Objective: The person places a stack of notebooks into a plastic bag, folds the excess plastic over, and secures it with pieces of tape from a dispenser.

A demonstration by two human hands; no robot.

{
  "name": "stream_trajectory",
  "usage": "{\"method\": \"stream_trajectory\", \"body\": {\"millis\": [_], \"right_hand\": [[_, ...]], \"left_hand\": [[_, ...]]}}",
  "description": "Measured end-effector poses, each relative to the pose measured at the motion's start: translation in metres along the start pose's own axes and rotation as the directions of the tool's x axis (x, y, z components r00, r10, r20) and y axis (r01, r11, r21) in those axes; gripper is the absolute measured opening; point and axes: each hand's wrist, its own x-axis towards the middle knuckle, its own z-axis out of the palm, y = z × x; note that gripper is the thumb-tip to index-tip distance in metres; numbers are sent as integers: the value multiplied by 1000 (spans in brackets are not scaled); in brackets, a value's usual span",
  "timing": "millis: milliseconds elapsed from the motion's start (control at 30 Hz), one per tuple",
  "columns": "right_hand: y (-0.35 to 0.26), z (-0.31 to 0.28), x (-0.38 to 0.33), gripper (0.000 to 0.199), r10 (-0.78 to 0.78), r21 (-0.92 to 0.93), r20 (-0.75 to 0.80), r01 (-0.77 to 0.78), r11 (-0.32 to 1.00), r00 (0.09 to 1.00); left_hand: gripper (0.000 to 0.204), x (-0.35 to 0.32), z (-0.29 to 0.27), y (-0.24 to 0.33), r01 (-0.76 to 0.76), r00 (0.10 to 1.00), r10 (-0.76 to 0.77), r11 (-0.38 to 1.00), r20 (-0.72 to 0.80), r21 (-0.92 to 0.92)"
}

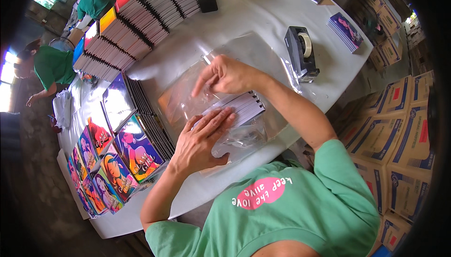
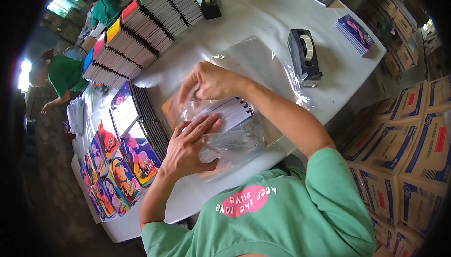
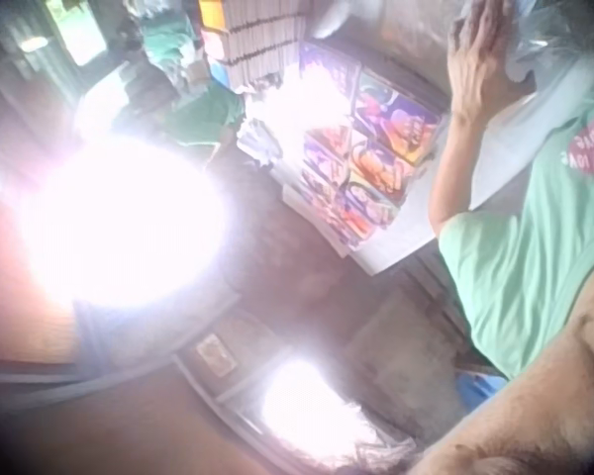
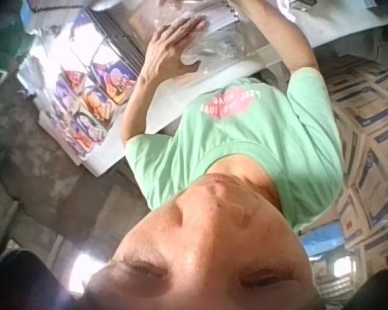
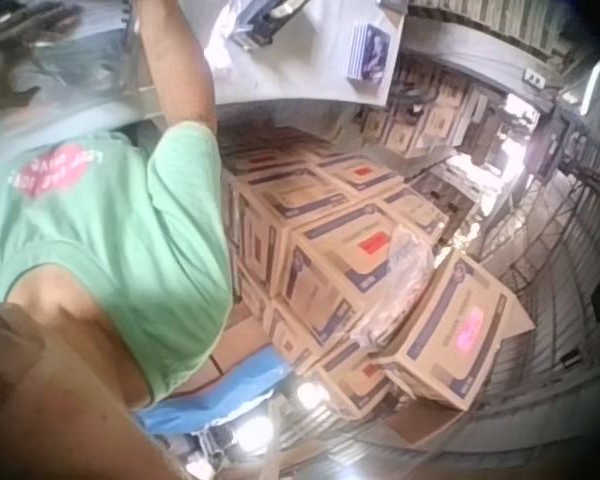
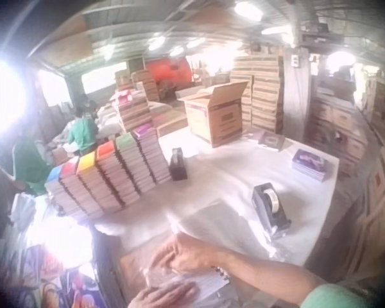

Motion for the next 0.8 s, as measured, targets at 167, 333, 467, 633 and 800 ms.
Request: {"method": "stream_trajectory", "body": {"millis": [167, 333, 467, 633, 800], "right_hand": [[-6, -44, -63, 30, 160, 242, -798, 65, 968, 581], [107, -99, -255, 48, 212, 42, -969, -754, 656, 130], [105, -93, -247, 62, 764, 497, -644, -738, 457, 40], [118, -93, -254, 42, 810, 713, -566, -402, 575, 155], [109, -57, -256, 26, 655, 624, -754, -265, 735, 42]], "left_hand": [[90, -4, 1, -12, 119, 991, -112, 988, 68, -100], [92, 6, -6, -1, 113, 984, -118, 993, 135, 44], [91, 2, -4, -3, 153, 979, -159, 987, 130, 54], [99, 3, -3, 0, 156, 975, -169, 983, 145, 98], [101, -1, -2, 0, 169, 976, -181, 980, 117, 107]]}}
